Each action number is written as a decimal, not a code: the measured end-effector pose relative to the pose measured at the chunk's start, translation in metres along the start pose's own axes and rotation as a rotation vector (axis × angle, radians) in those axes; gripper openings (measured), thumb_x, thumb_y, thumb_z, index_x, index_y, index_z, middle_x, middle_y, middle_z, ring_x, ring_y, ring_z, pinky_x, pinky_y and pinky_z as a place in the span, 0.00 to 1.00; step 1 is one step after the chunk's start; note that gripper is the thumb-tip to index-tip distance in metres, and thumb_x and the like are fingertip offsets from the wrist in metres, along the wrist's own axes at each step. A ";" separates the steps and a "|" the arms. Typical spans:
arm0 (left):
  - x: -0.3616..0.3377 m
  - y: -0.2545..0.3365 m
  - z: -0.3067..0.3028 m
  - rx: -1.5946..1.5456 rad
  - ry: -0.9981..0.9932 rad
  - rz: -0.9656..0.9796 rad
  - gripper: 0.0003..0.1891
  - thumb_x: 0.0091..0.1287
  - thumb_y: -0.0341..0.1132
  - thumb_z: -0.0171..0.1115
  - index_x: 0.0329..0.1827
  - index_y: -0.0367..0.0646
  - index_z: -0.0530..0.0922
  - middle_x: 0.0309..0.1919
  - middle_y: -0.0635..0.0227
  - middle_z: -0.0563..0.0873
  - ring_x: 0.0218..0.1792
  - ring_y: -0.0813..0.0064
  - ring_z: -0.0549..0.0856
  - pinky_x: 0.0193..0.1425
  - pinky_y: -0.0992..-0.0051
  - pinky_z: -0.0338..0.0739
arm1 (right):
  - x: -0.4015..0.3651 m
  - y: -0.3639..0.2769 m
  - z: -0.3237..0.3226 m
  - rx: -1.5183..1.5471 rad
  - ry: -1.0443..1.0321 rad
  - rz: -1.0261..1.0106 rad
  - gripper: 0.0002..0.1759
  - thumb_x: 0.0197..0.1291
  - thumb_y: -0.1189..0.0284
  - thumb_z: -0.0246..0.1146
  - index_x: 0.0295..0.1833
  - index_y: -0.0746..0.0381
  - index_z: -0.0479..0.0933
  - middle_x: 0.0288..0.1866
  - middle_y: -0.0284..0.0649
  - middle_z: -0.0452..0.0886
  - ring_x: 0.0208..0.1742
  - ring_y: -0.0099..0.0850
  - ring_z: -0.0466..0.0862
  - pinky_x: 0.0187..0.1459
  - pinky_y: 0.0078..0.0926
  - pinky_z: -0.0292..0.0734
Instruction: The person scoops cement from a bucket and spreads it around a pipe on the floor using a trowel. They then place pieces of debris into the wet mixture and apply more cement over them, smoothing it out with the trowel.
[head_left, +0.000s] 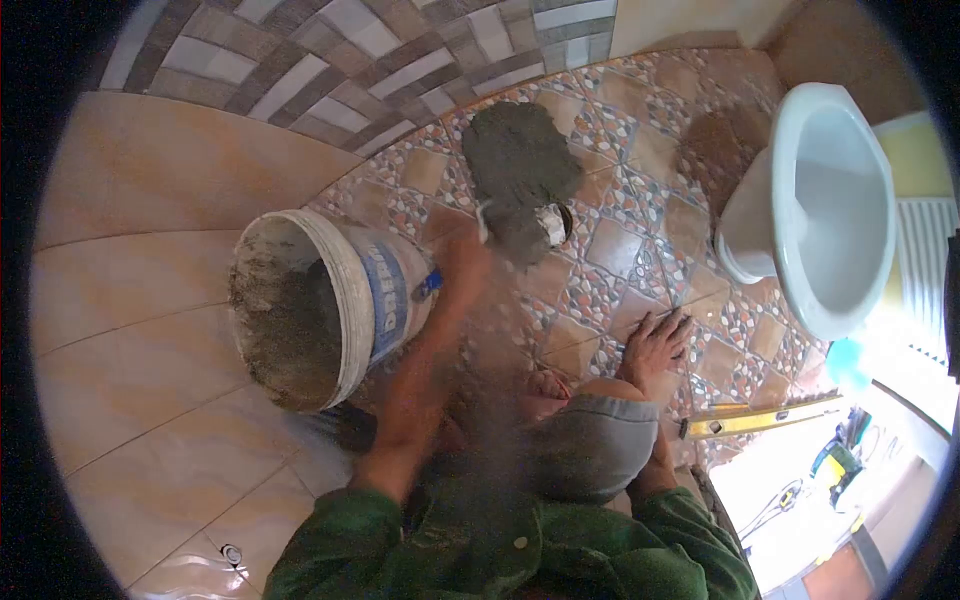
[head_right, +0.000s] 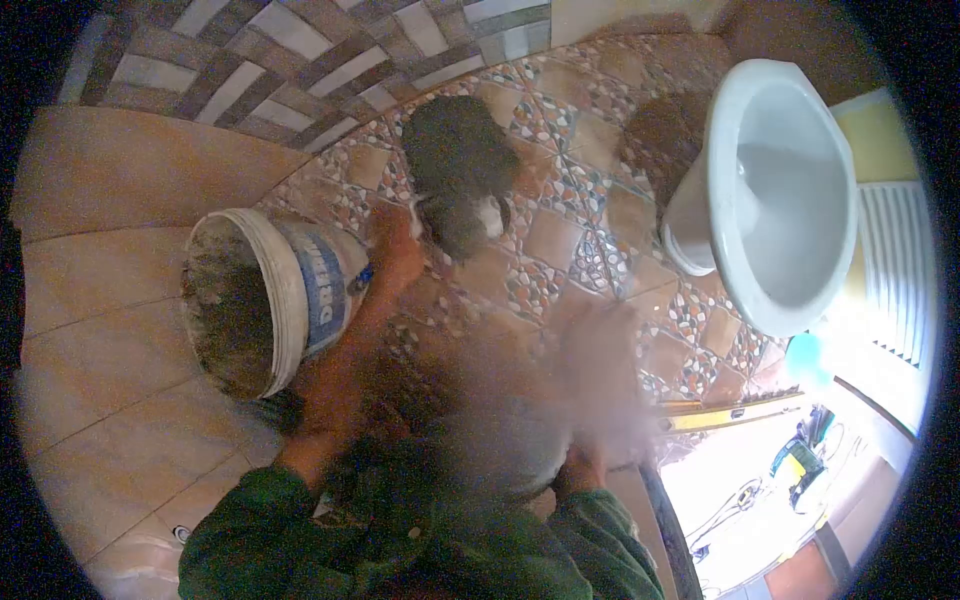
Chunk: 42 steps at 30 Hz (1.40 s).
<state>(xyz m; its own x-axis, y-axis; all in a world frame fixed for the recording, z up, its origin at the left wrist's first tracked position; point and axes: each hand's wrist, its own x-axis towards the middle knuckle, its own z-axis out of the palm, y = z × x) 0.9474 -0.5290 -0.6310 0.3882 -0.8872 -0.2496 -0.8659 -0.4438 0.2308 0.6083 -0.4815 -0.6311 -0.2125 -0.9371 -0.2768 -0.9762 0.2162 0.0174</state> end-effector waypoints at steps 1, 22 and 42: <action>-0.015 -0.003 -0.003 -0.057 0.002 -0.028 0.29 0.62 0.41 0.57 0.66 0.37 0.69 0.51 0.42 0.81 0.56 0.43 0.78 0.59 0.50 0.70 | -0.005 -0.004 -0.012 -0.118 0.004 -0.031 0.34 0.71 0.48 0.43 0.74 0.57 0.58 0.77 0.49 0.55 0.75 0.45 0.59 0.70 0.53 0.50; 0.011 0.087 -0.019 -0.364 -0.070 -0.092 0.27 0.66 0.42 0.56 0.60 0.28 0.67 0.51 0.37 0.79 0.54 0.42 0.79 0.60 0.53 0.71 | 0.008 0.021 0.041 0.024 0.061 -0.018 0.34 0.71 0.48 0.42 0.75 0.57 0.57 0.78 0.50 0.53 0.76 0.50 0.55 0.72 0.55 0.43; 0.013 0.074 0.012 -0.590 0.224 0.071 0.18 0.68 0.44 0.56 0.47 0.36 0.75 0.41 0.47 0.83 0.44 0.45 0.81 0.52 0.54 0.73 | 0.007 -0.005 0.022 0.221 0.240 0.181 0.34 0.71 0.47 0.43 0.75 0.55 0.58 0.78 0.47 0.54 0.76 0.46 0.56 0.71 0.54 0.46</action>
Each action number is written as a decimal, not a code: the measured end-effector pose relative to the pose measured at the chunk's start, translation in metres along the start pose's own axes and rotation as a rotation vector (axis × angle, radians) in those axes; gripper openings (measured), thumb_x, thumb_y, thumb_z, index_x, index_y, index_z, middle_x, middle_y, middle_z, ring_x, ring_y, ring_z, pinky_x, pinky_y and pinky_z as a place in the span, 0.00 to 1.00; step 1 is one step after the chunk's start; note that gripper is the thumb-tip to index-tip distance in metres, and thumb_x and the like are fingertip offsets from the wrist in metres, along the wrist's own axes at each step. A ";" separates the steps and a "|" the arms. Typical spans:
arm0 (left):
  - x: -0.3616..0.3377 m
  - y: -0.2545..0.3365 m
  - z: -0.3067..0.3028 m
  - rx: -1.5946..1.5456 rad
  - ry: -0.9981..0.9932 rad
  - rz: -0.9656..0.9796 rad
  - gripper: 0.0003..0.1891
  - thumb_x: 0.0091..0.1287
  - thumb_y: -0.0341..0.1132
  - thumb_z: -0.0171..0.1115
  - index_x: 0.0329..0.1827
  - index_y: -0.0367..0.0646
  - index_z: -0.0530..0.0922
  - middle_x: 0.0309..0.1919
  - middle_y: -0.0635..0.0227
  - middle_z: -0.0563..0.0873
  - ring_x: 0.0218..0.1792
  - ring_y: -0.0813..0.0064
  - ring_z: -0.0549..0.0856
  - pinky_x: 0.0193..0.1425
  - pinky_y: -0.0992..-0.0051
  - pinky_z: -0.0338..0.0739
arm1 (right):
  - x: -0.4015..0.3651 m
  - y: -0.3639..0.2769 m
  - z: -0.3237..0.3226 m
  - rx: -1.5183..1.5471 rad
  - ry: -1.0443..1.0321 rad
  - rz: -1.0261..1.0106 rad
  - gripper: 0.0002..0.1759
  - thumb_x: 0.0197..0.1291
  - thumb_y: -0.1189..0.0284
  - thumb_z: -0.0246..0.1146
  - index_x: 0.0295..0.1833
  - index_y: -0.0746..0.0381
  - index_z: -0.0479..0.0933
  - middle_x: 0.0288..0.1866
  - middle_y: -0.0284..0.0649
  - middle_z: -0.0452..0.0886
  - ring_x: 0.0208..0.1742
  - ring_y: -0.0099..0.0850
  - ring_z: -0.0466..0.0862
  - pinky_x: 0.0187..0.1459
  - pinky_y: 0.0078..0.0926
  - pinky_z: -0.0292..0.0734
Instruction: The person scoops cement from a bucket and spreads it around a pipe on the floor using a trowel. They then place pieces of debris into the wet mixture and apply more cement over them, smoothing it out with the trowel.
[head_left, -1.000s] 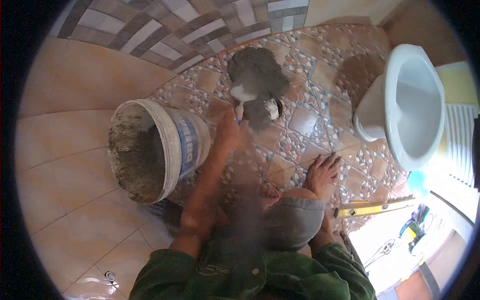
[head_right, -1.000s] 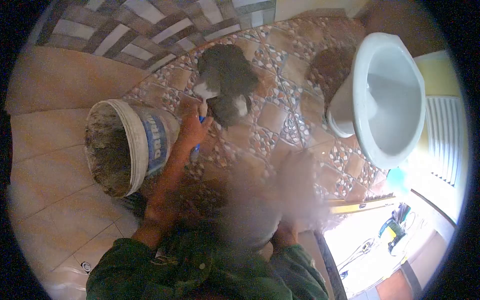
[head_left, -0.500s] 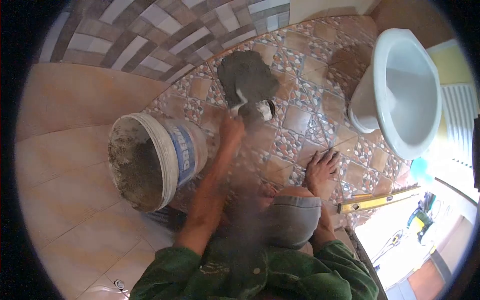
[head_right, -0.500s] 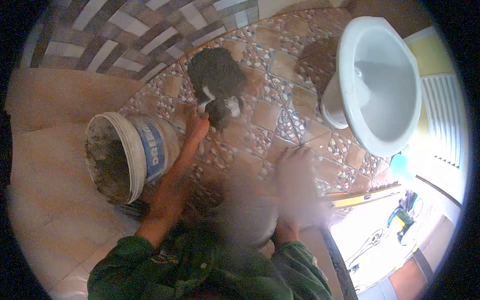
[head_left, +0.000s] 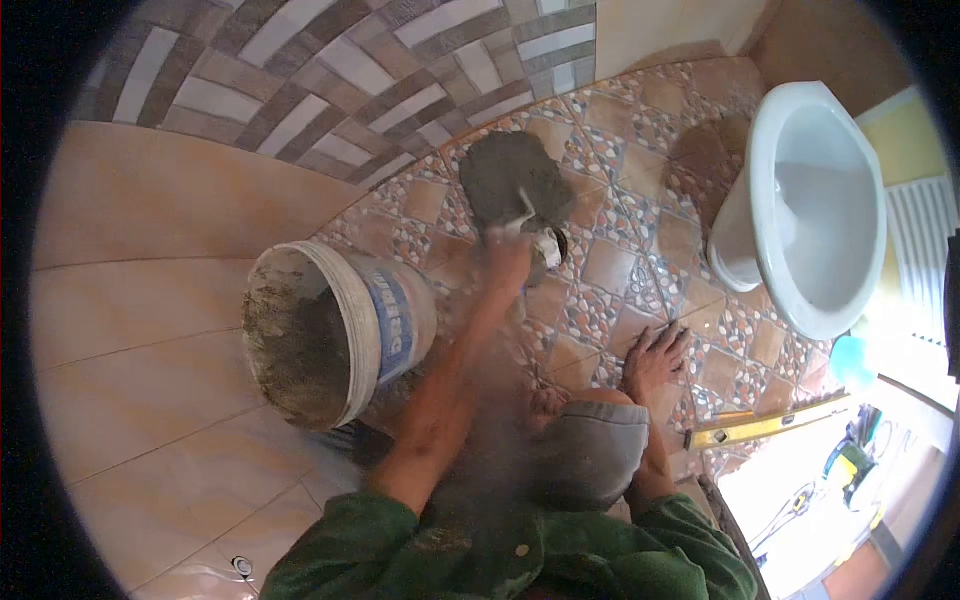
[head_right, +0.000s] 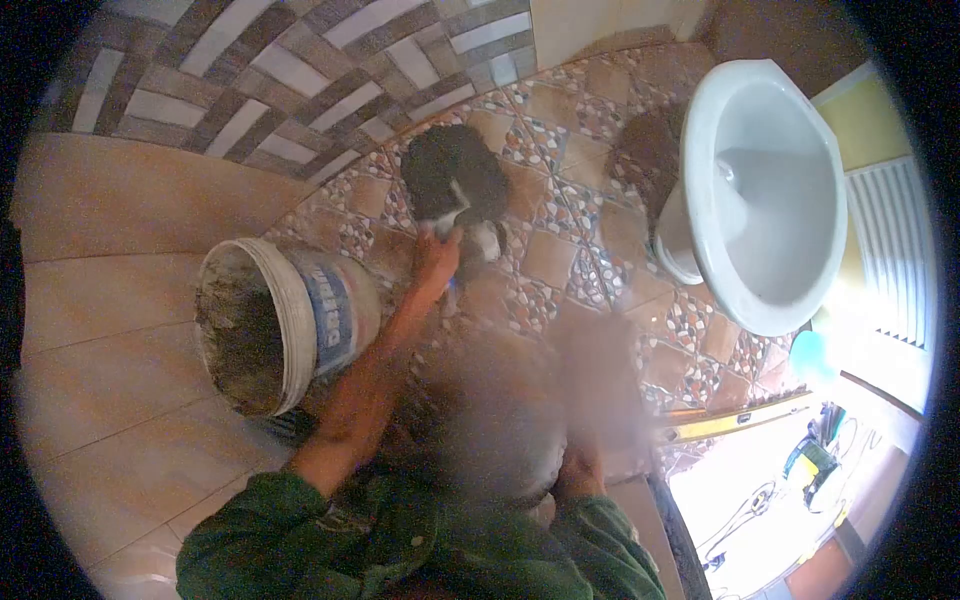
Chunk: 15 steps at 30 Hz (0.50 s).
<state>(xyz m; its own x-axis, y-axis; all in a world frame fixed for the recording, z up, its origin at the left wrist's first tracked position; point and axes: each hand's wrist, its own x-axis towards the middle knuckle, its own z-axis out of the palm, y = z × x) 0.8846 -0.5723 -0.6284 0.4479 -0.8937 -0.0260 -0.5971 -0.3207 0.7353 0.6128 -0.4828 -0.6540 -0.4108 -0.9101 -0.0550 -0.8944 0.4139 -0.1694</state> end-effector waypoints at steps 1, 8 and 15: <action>-0.007 0.003 -0.014 -0.060 0.023 0.013 0.15 0.68 0.43 0.55 0.44 0.38 0.76 0.37 0.52 0.84 0.41 0.50 0.82 0.48 0.56 0.75 | 0.000 0.001 0.005 0.013 0.037 0.007 0.34 0.70 0.47 0.43 0.75 0.54 0.59 0.78 0.47 0.54 0.76 0.45 0.57 0.71 0.54 0.46; -0.099 0.079 -0.251 -0.979 -0.225 -0.620 0.15 0.66 0.37 0.61 0.51 0.39 0.74 0.25 0.67 0.75 0.23 0.74 0.76 0.25 0.73 0.72 | -0.007 0.003 0.019 -0.070 0.083 0.016 0.33 0.69 0.46 0.46 0.74 0.52 0.60 0.77 0.45 0.56 0.76 0.43 0.58 0.70 0.54 0.50; -0.143 0.072 -0.432 -0.042 -0.054 -0.544 0.17 0.67 0.41 0.61 0.53 0.39 0.73 0.27 0.58 0.79 0.27 0.64 0.82 0.30 0.65 0.75 | -0.007 0.015 0.015 0.000 0.027 -0.061 0.32 0.69 0.50 0.49 0.72 0.55 0.62 0.74 0.47 0.62 0.73 0.42 0.63 0.69 0.52 0.53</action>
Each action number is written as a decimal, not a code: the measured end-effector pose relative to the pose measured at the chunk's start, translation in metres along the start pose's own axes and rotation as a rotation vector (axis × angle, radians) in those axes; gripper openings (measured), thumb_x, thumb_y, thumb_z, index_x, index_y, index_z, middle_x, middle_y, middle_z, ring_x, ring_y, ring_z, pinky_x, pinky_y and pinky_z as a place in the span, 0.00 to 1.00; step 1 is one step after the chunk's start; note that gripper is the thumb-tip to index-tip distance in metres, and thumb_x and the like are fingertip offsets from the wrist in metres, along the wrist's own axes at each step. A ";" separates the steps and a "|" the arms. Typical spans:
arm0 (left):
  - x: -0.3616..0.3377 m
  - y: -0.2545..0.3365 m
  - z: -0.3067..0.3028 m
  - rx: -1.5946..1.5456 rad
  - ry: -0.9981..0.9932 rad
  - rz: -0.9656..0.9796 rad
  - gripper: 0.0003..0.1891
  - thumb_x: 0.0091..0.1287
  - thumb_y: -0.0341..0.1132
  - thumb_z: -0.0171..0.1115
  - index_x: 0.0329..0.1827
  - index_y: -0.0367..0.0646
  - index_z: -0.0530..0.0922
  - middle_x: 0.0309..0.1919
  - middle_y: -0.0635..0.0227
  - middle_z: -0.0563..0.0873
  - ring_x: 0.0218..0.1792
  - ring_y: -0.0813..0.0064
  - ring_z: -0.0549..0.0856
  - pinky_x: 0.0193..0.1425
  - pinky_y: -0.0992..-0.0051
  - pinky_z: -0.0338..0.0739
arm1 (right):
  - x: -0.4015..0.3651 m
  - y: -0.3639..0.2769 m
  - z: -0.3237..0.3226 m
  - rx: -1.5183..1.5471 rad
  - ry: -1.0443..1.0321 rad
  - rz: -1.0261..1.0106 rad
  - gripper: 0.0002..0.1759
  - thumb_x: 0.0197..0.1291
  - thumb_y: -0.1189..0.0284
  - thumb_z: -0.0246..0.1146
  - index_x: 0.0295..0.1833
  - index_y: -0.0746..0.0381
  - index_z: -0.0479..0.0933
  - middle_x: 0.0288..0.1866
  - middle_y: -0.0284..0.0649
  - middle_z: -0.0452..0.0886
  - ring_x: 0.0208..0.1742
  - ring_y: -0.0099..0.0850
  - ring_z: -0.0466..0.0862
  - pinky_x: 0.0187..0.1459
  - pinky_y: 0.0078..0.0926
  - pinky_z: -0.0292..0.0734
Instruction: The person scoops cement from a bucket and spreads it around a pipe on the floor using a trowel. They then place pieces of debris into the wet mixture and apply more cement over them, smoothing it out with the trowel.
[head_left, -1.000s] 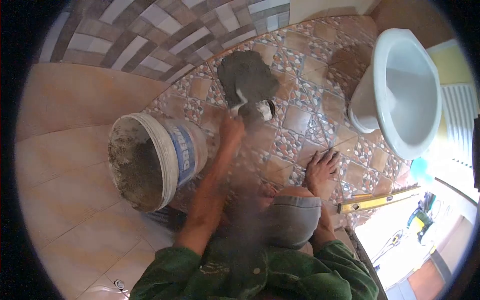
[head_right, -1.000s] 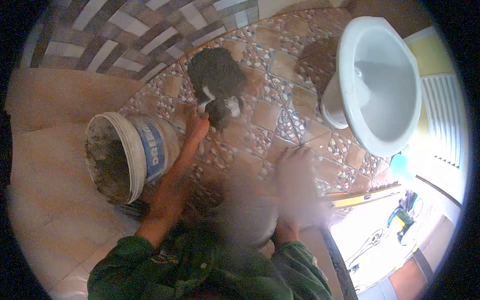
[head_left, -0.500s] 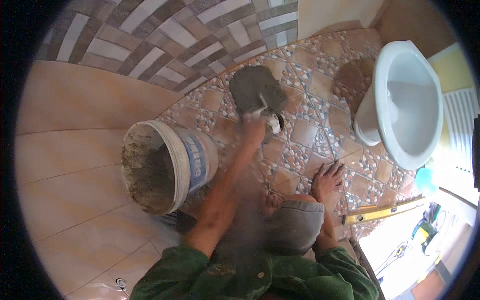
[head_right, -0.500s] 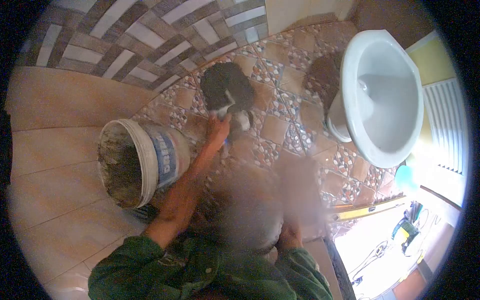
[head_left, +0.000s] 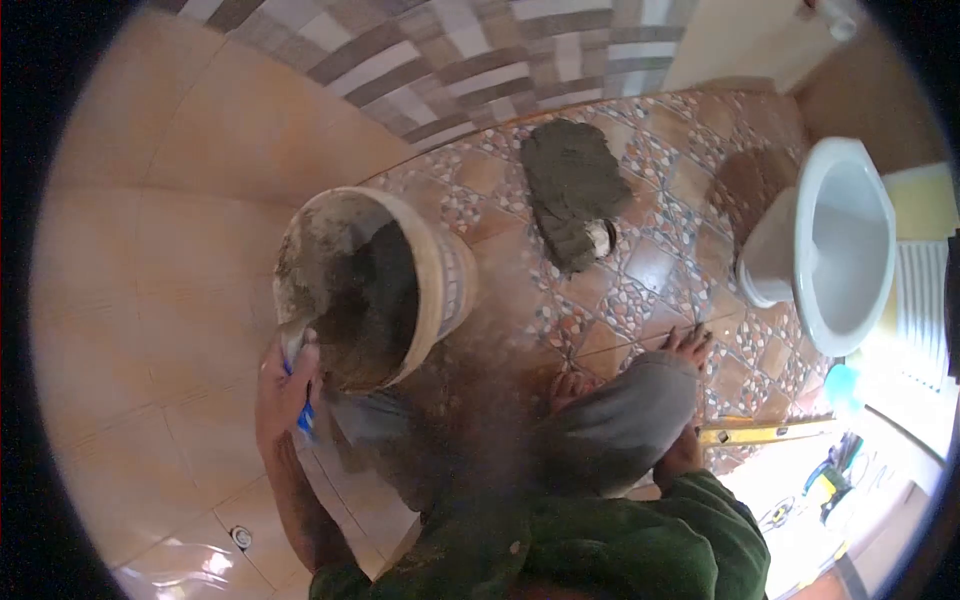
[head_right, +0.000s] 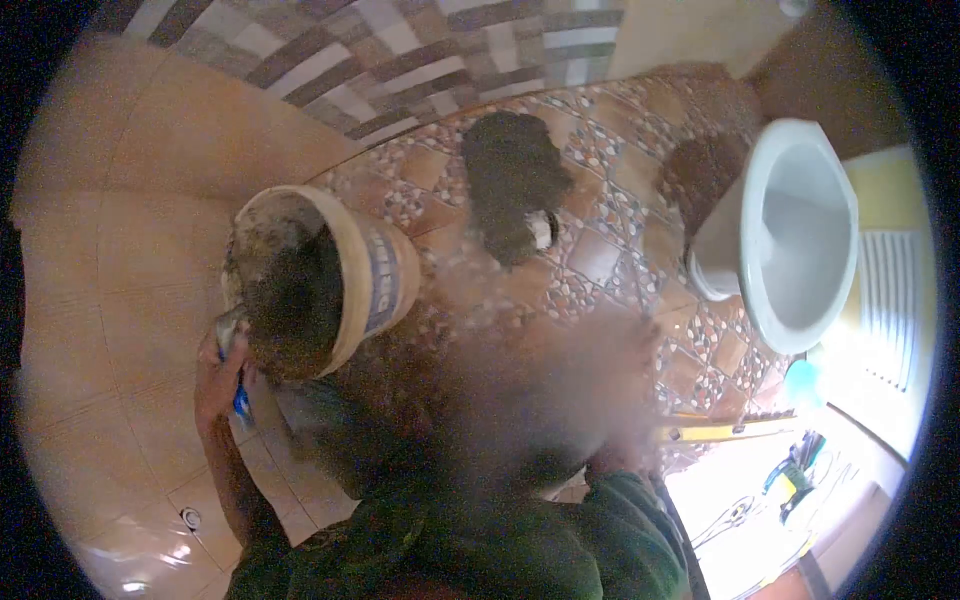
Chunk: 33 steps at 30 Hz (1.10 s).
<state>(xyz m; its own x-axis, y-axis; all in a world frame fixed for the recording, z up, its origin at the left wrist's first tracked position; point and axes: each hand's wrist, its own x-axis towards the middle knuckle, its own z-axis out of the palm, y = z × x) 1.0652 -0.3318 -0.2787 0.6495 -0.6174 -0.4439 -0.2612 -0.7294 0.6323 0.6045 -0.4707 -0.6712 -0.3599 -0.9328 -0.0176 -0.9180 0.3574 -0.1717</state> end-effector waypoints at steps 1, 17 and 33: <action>0.010 -0.011 -0.015 0.185 -0.002 0.148 0.18 0.67 0.41 0.61 0.52 0.38 0.73 0.28 0.56 0.80 0.28 0.61 0.82 0.32 0.63 0.75 | 0.003 0.010 -0.006 0.094 -0.059 -0.027 0.31 0.69 0.51 0.49 0.72 0.55 0.62 0.72 0.47 0.64 0.72 0.42 0.64 0.68 0.51 0.55; 0.226 -0.138 0.142 1.380 0.053 0.940 0.07 0.57 0.34 0.57 0.30 0.45 0.84 0.28 0.61 0.86 0.31 0.61 0.86 0.27 0.57 0.77 | -0.085 -0.129 -0.277 0.526 0.126 -0.437 0.31 0.73 0.56 0.47 0.71 0.67 0.60 0.71 0.53 0.65 0.72 0.45 0.64 0.71 0.45 0.56; 0.226 -0.099 0.094 1.458 -0.101 0.510 0.10 0.62 0.35 0.59 0.42 0.48 0.86 0.43 0.62 0.85 0.45 0.56 0.85 0.39 0.51 0.80 | -0.122 -0.095 -0.241 0.465 -0.121 -0.387 0.35 0.71 0.54 0.47 0.75 0.65 0.53 0.76 0.57 0.50 0.77 0.51 0.49 0.74 0.51 0.45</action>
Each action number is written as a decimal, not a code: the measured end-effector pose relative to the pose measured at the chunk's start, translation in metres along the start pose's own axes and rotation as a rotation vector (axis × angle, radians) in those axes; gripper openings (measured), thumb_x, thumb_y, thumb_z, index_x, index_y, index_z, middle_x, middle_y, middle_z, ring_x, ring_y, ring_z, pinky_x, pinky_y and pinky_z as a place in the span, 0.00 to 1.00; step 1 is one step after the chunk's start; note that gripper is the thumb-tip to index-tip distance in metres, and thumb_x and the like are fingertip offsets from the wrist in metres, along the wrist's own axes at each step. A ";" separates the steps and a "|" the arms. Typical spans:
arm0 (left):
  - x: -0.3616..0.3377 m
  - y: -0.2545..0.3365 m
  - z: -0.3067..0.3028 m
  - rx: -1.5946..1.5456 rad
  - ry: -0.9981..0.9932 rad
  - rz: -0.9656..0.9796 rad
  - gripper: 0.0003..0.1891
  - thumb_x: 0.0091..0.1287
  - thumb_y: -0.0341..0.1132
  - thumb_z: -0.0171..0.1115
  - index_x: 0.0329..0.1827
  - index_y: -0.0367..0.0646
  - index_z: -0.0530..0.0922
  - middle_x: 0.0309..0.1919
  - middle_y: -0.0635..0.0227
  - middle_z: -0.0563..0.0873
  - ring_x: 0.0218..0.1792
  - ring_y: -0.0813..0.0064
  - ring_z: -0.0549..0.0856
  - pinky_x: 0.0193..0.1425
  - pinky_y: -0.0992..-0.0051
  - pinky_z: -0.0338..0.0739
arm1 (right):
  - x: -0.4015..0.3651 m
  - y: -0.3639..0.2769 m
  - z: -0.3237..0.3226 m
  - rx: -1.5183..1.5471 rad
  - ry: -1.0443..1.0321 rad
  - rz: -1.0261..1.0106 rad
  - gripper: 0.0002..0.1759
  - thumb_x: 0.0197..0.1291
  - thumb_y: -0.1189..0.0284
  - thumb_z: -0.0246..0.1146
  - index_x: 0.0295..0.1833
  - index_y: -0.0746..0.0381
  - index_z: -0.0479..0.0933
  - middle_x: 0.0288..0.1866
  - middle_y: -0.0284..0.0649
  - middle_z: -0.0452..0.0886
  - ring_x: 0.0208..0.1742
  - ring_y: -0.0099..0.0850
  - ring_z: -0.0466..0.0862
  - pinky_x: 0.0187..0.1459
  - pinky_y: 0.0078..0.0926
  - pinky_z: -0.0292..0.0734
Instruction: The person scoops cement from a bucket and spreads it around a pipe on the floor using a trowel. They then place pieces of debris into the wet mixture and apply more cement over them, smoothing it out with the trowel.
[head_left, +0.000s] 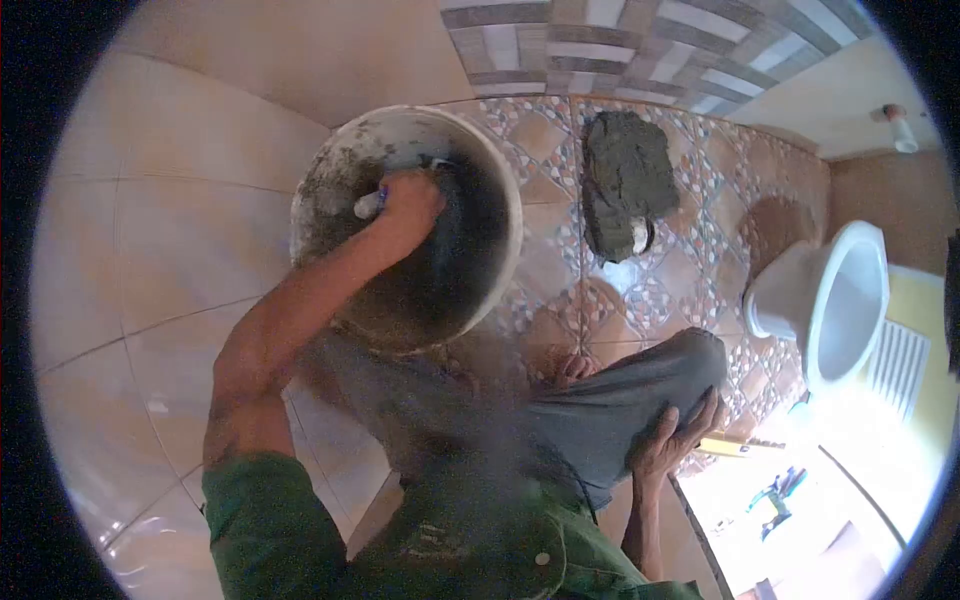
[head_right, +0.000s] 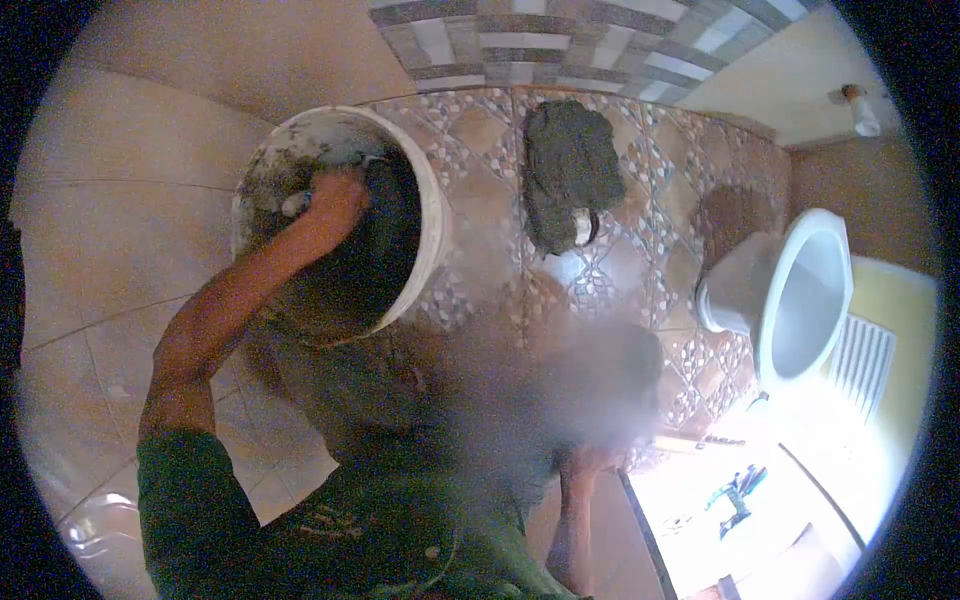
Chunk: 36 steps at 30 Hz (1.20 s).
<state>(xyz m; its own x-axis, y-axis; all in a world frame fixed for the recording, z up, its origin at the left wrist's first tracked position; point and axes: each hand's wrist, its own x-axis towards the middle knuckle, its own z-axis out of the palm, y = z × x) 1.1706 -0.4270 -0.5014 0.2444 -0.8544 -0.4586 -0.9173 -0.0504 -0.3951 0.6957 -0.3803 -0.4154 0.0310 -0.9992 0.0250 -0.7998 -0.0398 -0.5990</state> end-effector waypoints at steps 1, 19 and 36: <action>0.014 0.005 0.013 -0.021 0.005 -0.065 0.10 0.62 0.36 0.59 0.43 0.48 0.86 0.43 0.61 0.85 0.46 0.55 0.85 0.39 0.51 0.80 | 0.003 -0.001 0.003 -0.013 0.018 -0.009 0.35 0.71 0.54 0.47 0.75 0.65 0.53 0.76 0.57 0.50 0.78 0.51 0.49 0.74 0.51 0.45; -0.060 -0.021 0.040 -0.409 -0.577 0.274 0.13 0.60 0.37 0.59 0.44 0.38 0.81 0.40 0.53 0.85 0.41 0.57 0.85 0.47 0.60 0.80 | 0.009 0.007 -0.012 -0.057 -0.030 0.064 0.35 0.69 0.54 0.50 0.72 0.67 0.58 0.72 0.59 0.57 0.75 0.54 0.54 0.72 0.50 0.47; -0.078 -0.065 0.017 -0.608 -0.246 0.040 0.14 0.63 0.37 0.58 0.43 0.35 0.80 0.37 0.48 0.86 0.42 0.49 0.85 0.43 0.54 0.80 | 0.101 0.055 -0.162 0.431 0.651 -0.021 0.36 0.63 0.58 0.58 0.73 0.58 0.56 0.69 0.53 0.64 0.67 0.49 0.65 0.67 0.59 0.52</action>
<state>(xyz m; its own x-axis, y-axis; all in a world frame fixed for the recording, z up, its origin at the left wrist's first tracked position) 1.2161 -0.3481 -0.4535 0.2054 -0.7220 -0.6607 -0.9237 -0.3662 0.1130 0.5577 -0.4829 -0.3158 -0.4214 -0.8017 0.4240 -0.4949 -0.1885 -0.8482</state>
